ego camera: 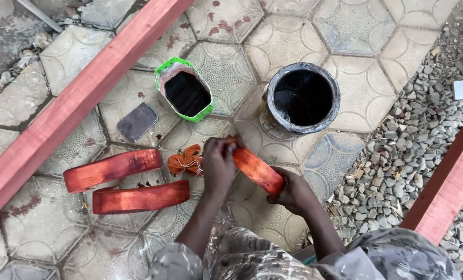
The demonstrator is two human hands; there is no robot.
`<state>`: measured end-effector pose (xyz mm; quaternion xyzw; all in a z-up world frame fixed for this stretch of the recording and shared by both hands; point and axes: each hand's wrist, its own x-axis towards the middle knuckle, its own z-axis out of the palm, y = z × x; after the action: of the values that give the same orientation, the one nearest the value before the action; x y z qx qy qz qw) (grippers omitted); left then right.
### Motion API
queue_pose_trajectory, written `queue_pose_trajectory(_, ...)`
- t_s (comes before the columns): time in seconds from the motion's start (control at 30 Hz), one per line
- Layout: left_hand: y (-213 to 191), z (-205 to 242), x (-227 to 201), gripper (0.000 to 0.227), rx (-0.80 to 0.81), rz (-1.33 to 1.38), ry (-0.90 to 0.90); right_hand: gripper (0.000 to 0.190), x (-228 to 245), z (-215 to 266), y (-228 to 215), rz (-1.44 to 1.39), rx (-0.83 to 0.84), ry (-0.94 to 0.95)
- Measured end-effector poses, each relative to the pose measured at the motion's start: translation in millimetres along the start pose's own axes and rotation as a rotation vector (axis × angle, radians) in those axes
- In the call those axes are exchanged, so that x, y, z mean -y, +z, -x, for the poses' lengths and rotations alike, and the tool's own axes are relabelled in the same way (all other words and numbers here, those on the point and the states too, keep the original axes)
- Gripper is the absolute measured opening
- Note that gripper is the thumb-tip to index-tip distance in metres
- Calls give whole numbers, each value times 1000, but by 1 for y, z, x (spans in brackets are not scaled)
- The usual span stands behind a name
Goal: Applying wood stain to curved wooden furniture components using a cloth
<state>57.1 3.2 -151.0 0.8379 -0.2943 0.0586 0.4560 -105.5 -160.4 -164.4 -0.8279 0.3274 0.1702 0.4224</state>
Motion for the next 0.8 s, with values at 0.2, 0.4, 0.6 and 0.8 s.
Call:
queue_pose_trajectory(0.2, 25, -24, 80, 12, 231, 163, -835, 85, 15, 5, -2, -32, -3, 34)
queue_pose_trajectory(0.4, -40, 14, -61, 10, 42, 199, -311, 76, 49, 16, -18, 70, -61, -141)
queue_pose_trajectory(0.6, -70, 23, -26, 13, -119, 214, -677, 73, 71, 31, -7, 625, -206, -463)
queue_pose_trajectory(0.8, -40, -12, 55, 14, 108, 61, -128, 88, 63, 36, 10, 822, -270, -505)
